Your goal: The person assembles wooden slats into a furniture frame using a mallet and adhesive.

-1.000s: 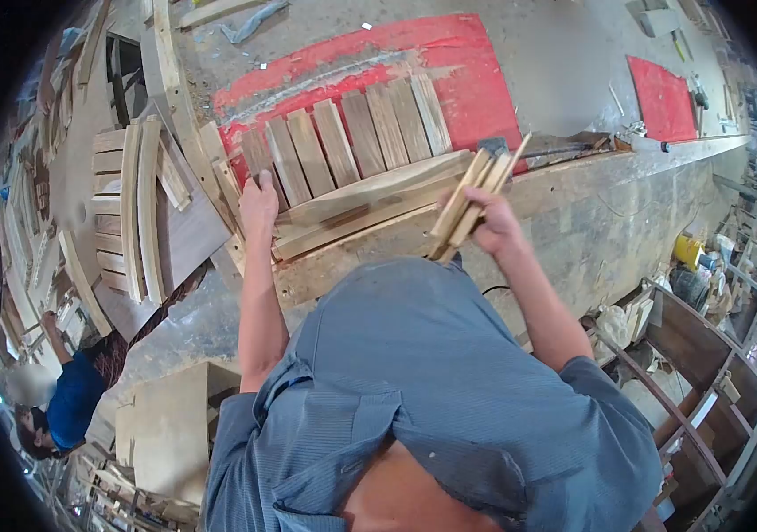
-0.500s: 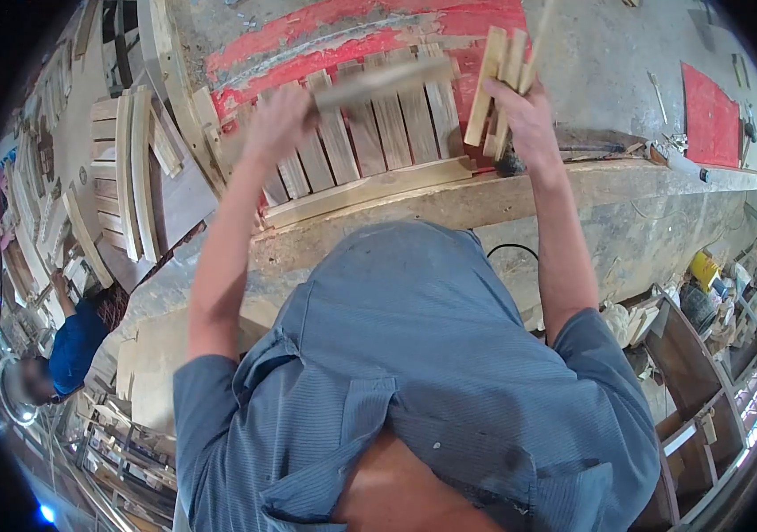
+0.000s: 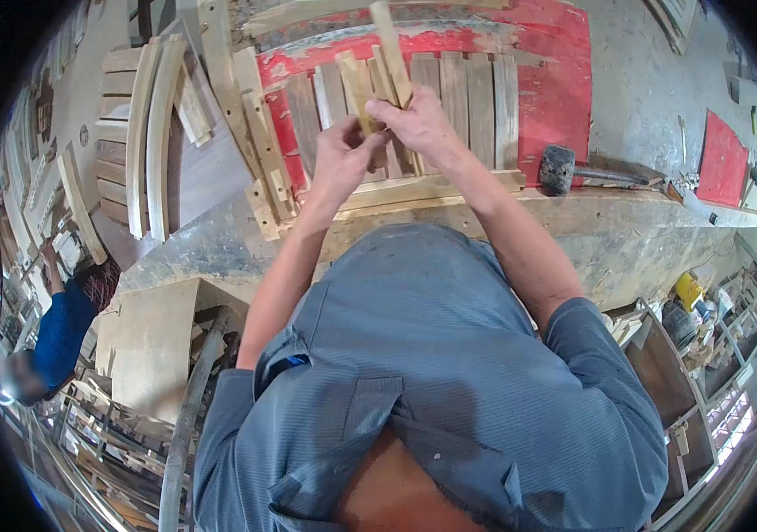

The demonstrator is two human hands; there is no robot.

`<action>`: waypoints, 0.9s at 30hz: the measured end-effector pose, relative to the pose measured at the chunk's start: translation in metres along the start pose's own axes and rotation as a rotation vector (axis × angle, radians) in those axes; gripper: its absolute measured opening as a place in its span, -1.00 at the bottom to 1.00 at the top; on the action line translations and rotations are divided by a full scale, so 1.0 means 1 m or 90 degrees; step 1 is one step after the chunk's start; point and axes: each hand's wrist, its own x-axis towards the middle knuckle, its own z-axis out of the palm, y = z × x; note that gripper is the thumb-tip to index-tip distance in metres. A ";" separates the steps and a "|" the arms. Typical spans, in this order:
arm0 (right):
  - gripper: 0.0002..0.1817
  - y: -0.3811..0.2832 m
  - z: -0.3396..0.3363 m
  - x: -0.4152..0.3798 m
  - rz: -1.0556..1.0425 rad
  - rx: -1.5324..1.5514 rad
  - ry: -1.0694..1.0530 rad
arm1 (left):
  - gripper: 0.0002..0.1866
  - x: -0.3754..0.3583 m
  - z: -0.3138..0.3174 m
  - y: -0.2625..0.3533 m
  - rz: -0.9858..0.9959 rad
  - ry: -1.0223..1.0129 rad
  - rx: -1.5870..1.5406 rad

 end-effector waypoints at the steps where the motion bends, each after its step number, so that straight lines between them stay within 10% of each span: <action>1: -0.79 0.007 0.009 0.002 0.049 0.024 -0.005 | -0.72 -0.005 -0.006 -0.007 0.019 0.105 0.012; 8: -0.53 0.038 0.015 0.062 -0.020 -0.491 0.169 | -0.63 0.013 -0.063 -0.064 0.029 0.231 0.539; 21: -0.70 0.038 0.077 0.076 -0.133 -0.766 0.223 | -0.62 0.035 -0.080 -0.049 -0.014 0.029 0.640; 25: -0.73 0.048 0.084 0.067 -0.146 -0.786 0.239 | -0.74 0.078 -0.111 -0.024 0.395 0.277 0.627; 27: -0.74 0.041 0.081 0.064 -0.073 -0.762 0.196 | -0.77 0.111 -0.122 -0.027 0.410 0.225 0.603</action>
